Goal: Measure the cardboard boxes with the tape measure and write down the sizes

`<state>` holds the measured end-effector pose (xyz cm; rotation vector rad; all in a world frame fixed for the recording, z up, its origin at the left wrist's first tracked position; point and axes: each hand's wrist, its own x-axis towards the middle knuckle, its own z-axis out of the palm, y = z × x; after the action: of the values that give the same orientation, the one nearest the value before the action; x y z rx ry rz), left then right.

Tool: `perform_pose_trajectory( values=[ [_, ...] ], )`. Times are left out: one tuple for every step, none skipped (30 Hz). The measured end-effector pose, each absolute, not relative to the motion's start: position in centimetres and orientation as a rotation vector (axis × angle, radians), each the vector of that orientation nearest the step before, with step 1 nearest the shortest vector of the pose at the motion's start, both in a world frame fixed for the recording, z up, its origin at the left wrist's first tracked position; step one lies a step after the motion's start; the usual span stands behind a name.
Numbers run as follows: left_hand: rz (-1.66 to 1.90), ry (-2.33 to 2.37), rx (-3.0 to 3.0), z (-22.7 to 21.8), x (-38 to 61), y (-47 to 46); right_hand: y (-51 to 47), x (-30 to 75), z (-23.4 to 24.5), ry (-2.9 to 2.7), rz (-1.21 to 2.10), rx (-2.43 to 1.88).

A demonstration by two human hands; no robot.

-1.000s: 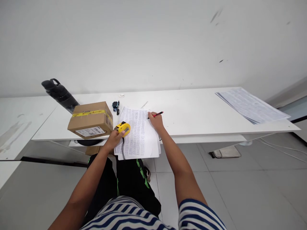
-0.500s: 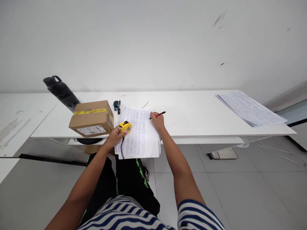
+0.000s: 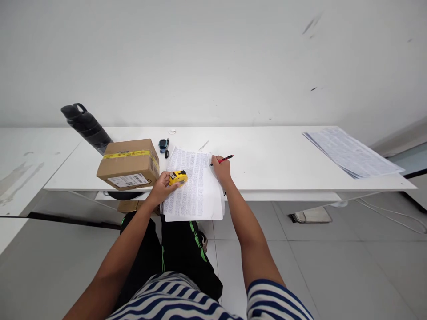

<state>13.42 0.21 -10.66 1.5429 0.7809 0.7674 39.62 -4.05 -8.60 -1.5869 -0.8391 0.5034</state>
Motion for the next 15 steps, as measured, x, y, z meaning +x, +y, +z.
perform_pose_trajectory(
  values=[
    [0.774, 0.767, 1.537, -10.6, 13.5, 0.2, -4.1, 39.6, -8.6, -0.858, 0.518, -1.585],
    [0.781, 0.752, 1.529, -10.6, 13.5, 0.2, -4.1, 39.7, -8.5, -0.872, 0.527, -1.587],
    [0.790, 0.737, 1.521, -10.5, 13.6, 0.2, -4.1, 39.7, -8.5, -0.876, 0.527, -1.594],
    [0.800, 0.725, 1.513, -10.5, 13.7, 0.1, -4.1, 39.8, -8.5, -0.871, 0.520, -1.602],
    [0.809, 0.719, 1.509, -10.4, 13.7, 0.0, -4.0, 39.8, -8.6, -0.865, 0.512, -1.610],
    [0.818, 0.721, 1.510, -10.3, 13.8, 0.0, -4.0, 39.9, -8.7, -0.868, 0.505, -1.618],
    [0.827, 0.730, 1.514, -10.2, 13.8, -0.2, -3.9, 39.9, -8.7, -0.883, 0.501, -1.624],
    [0.836, 0.744, 1.520, -10.2, 13.8, -0.3, -3.9, 39.9, -8.8, -0.907, 0.501, -1.626],
    [0.843, 0.760, 1.526, -10.2, 13.7, -0.5, -3.9, 39.9, -9.0, -0.934, 0.503, -1.625],
    [0.846, 0.772, 1.530, -10.2, 13.7, -0.6, -4.0, 39.9, -9.1, -0.949, 0.494, -1.626],
    [0.847, 0.779, 1.531, -10.3, 13.6, -0.8, -4.1, 39.9, -9.3, -0.951, 0.470, -1.634],
    [0.843, 0.780, 1.534, -10.4, 13.5, -1.0, -4.1, 39.9, -9.6, -0.939, 0.423, -1.646],
    [0.841, 0.780, 1.540, -10.5, 13.5, -1.1, -4.2, 39.9, -9.9, -0.928, 0.349, -1.664],
    [0.844, 0.781, 1.550, -10.6, 13.5, -1.2, -4.2, 39.9, -10.2, -0.938, 0.258, -1.691],
    [0.853, 0.785, 1.558, -10.7, 13.5, -1.4, -4.1, 40.0, -10.4, -0.968, 0.166, -1.721]
  ],
)
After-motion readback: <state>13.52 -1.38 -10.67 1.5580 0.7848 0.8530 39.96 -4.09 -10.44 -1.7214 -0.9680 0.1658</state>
